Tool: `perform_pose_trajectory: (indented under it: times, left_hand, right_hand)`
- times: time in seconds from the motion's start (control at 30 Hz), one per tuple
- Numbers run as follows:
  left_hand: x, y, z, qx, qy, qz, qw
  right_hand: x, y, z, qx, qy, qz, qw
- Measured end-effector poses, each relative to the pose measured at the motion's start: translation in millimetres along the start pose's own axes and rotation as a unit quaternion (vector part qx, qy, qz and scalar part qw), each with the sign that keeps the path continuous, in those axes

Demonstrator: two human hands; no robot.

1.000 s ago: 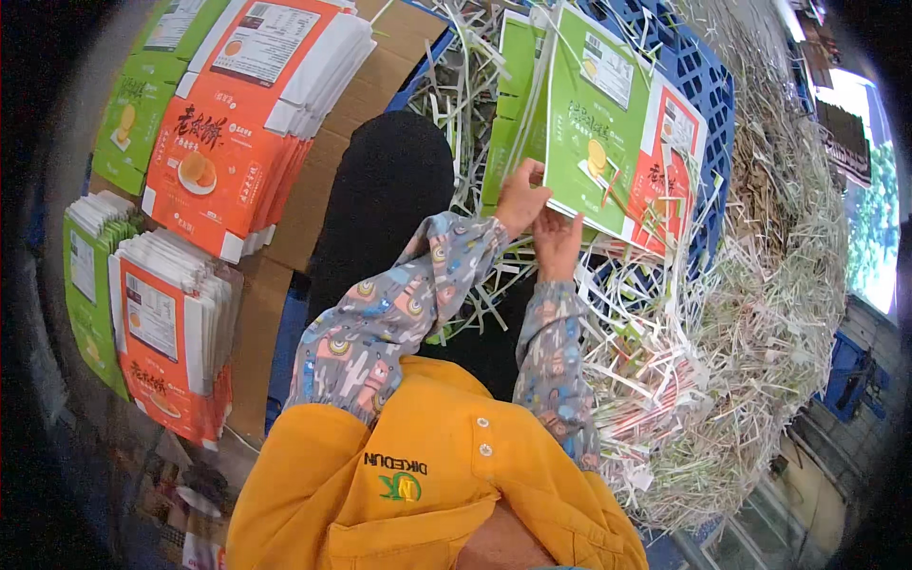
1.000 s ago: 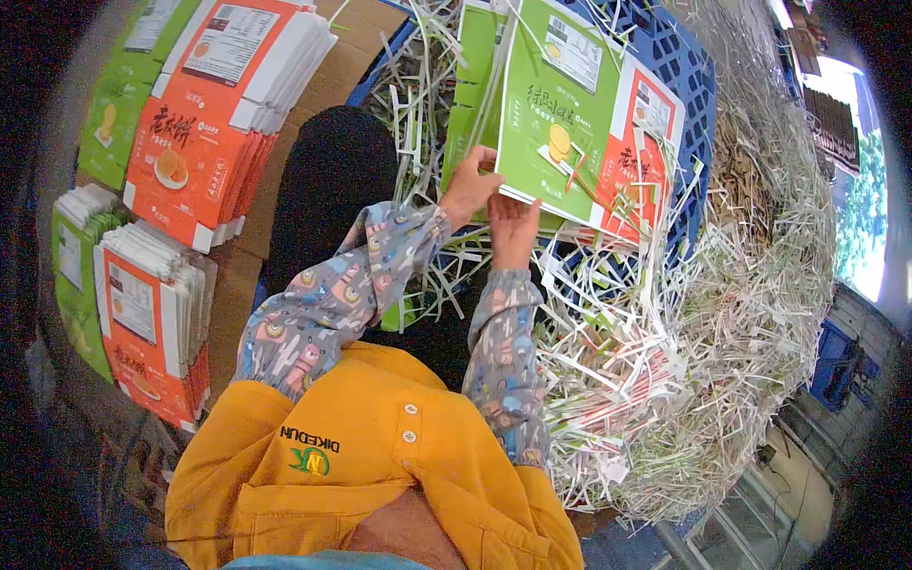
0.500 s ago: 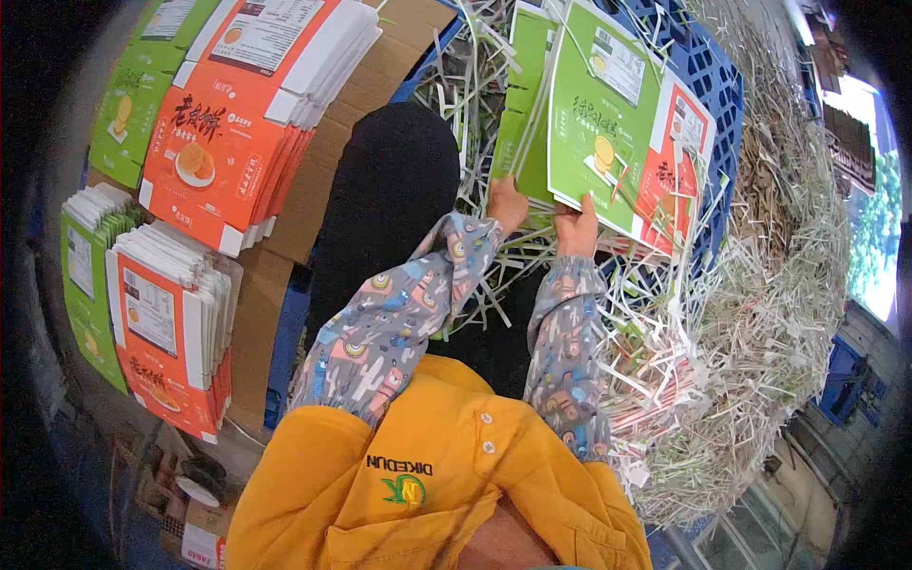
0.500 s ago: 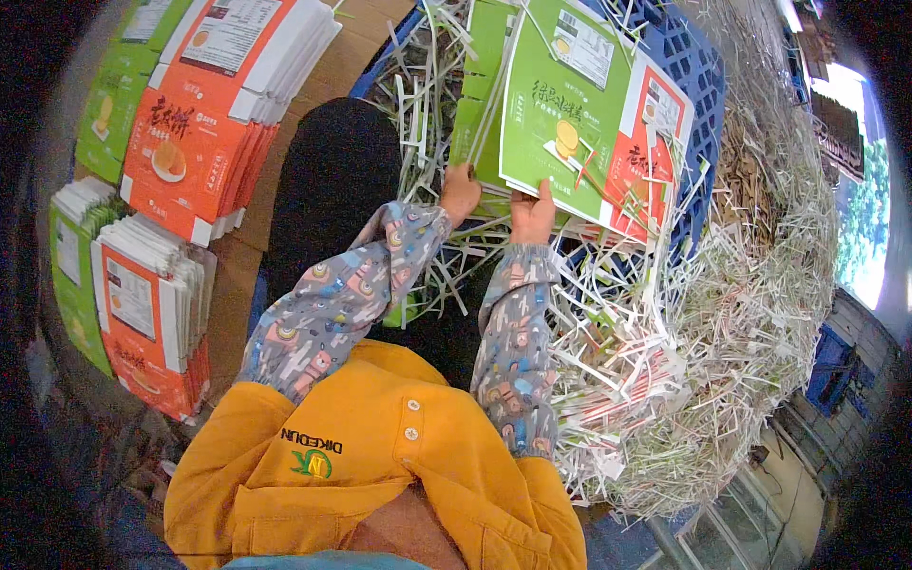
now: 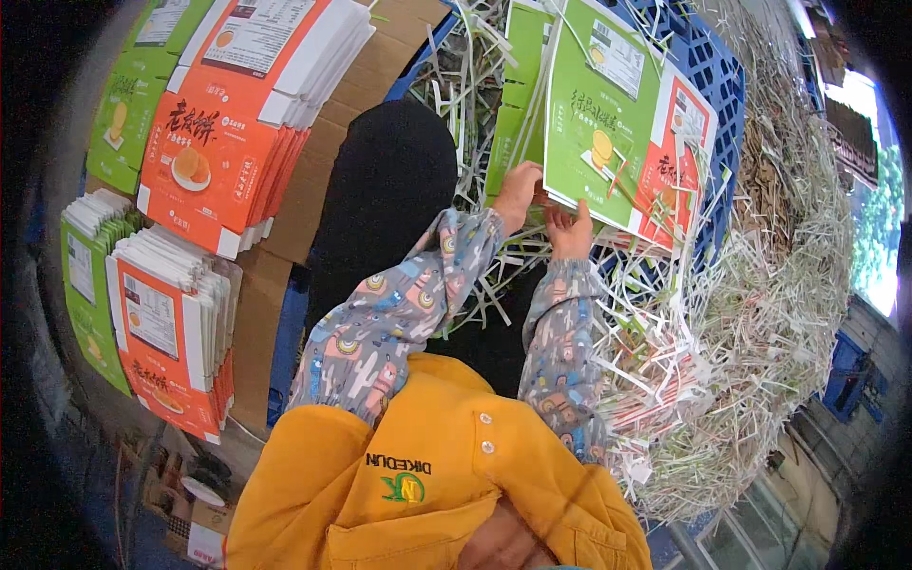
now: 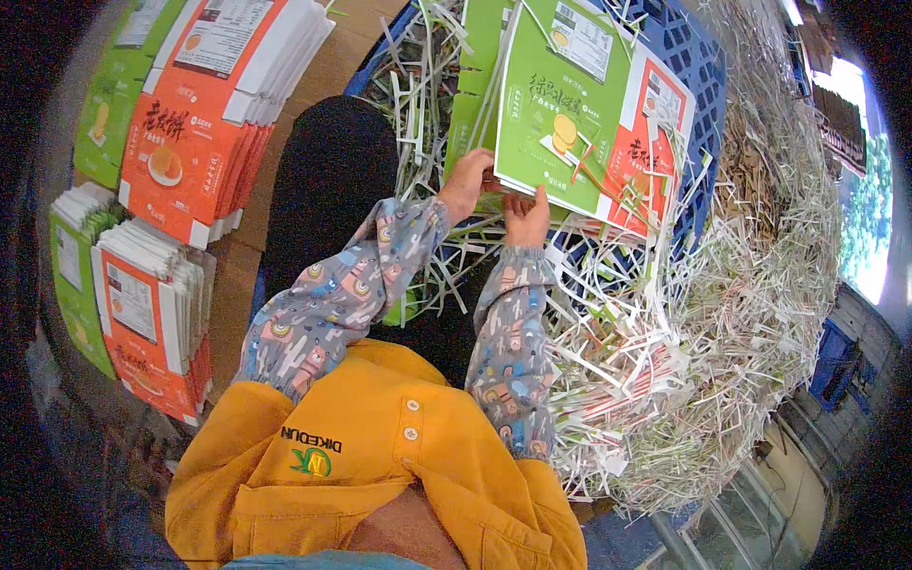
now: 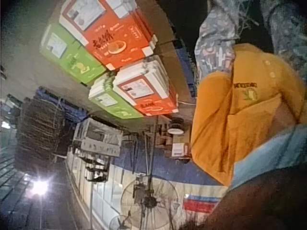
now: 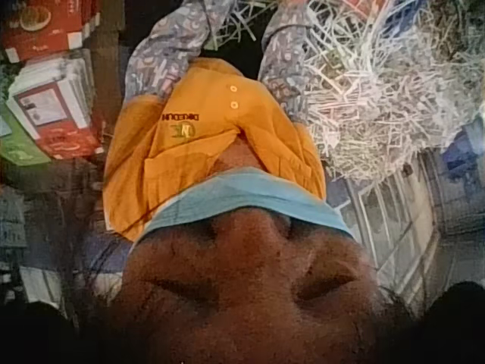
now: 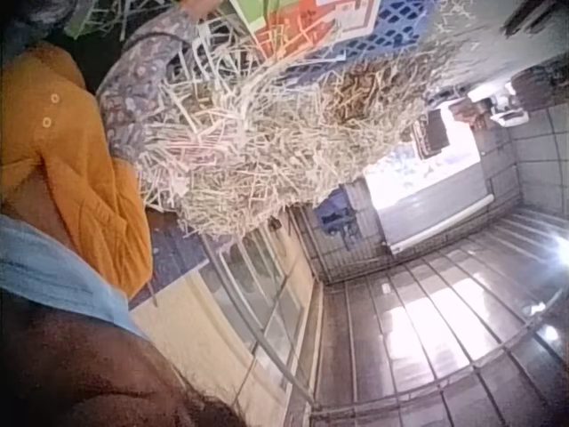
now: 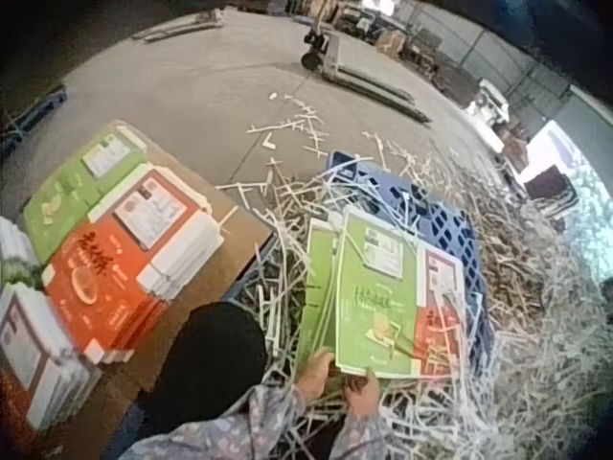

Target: Sorting and stripping waste paper strips from cardboard food packaging boxes.

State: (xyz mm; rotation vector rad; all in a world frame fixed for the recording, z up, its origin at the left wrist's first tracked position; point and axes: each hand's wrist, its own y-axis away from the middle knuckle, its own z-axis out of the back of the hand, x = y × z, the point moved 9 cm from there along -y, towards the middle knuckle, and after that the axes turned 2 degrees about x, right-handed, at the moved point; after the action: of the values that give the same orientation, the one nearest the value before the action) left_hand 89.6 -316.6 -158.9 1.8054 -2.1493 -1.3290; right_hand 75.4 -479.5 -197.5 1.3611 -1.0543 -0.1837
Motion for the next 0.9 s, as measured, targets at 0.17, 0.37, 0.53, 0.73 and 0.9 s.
perform_pose_trajectory:
  times: [0.17,0.37,0.53,0.73,0.9]
  left_hand:
    - [9,-5,14,-0.022,-0.009,0.016,1.0]
    - [11,-13,58,-0.137,-0.452,-0.057,0.879]
    - [8,-6,63,-0.193,-0.431,-0.11,0.875]
    - [6,-5,55,-0.18,-0.298,-0.074,0.935]
    - [-3,-9,36,-0.107,-0.228,-0.075,0.965]
  right_hand:
    - [10,-8,-35,0.126,-0.114,0.026,0.985]
    - [18,-10,-32,0.12,-0.102,0.043,0.987]
    - [17,0,-39,0.125,-0.113,0.042,0.985]
    - [14,-12,-29,0.116,-0.108,0.015,0.987]
    - [7,-4,-17,0.061,0.022,0.032,0.997]
